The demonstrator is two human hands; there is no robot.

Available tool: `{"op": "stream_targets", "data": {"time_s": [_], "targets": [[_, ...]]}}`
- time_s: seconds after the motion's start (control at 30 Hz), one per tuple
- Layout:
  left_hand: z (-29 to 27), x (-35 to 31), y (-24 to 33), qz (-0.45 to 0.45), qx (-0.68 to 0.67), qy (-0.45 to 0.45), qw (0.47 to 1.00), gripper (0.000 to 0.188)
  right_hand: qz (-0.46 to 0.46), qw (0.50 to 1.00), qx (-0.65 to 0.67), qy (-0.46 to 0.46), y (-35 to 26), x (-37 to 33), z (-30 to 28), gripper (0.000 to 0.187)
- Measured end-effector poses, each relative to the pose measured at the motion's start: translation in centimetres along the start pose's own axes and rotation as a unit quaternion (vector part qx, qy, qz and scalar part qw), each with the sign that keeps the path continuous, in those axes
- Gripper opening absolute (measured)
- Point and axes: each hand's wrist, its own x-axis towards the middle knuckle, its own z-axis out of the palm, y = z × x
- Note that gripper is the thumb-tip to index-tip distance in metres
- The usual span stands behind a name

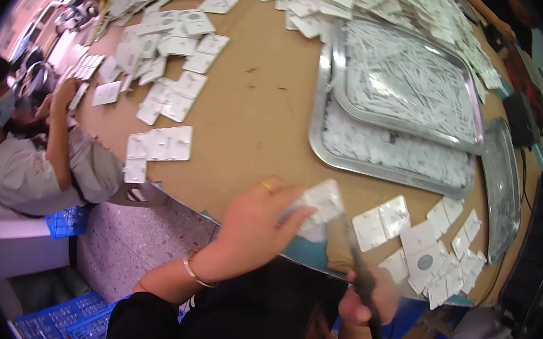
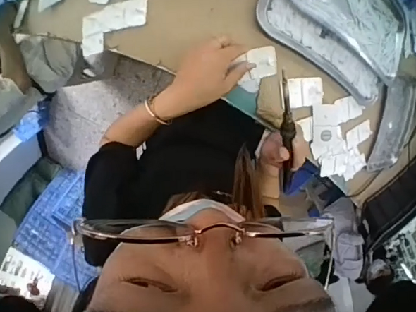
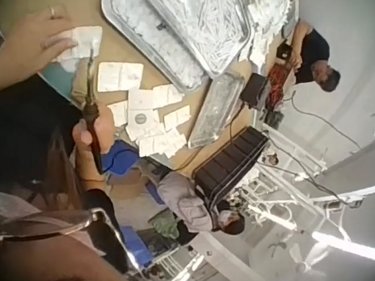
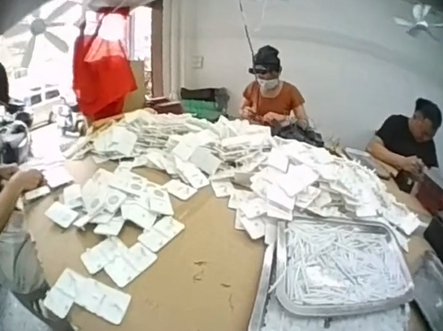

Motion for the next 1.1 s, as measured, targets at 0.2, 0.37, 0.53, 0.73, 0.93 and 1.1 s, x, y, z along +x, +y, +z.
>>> {"op": "stream_targets", "data": {"time_s": [0.2,0.37,0.53,0.73,0.93,1.1], "targets": [[6.4,-0.1,2.9,0.083,0.023,-0.018,0.996,0.049,-0.004,0.977,0.014,0.212,1.7,-1.9,0.5,0.051],[9.6,0.9,5.1,0.13,-0.058,-0.036,0.989,0.045,-0.001,0.983,0.052,0.178,-1.0,2.6,2.1,0.044],[-1.4,1.6,-0.1,0.244,-0.004,0.116,0.963,0.024,0.112,0.951,0.0,0.287,0.3,2.1,1.4,0.046],[-15.0,0.4,-12.0,0.1,0.345,0.157,0.92,0.046,0.067,0.979,0.028,0.192,2.7,-2.1,0.0,0.055],[-12.6,0.0,-12.1,0.075,0.237,-0.032,0.968,0.05,0.047,0.987,0.005,0.155,0.4,0.6,1.1,0.05],[-6.6,-1.2,-6.5,0.143,0.169,-0.048,0.974,0.049,0.056,0.986,0.0,0.16,0.3,0.8,1.2,0.049]]}}
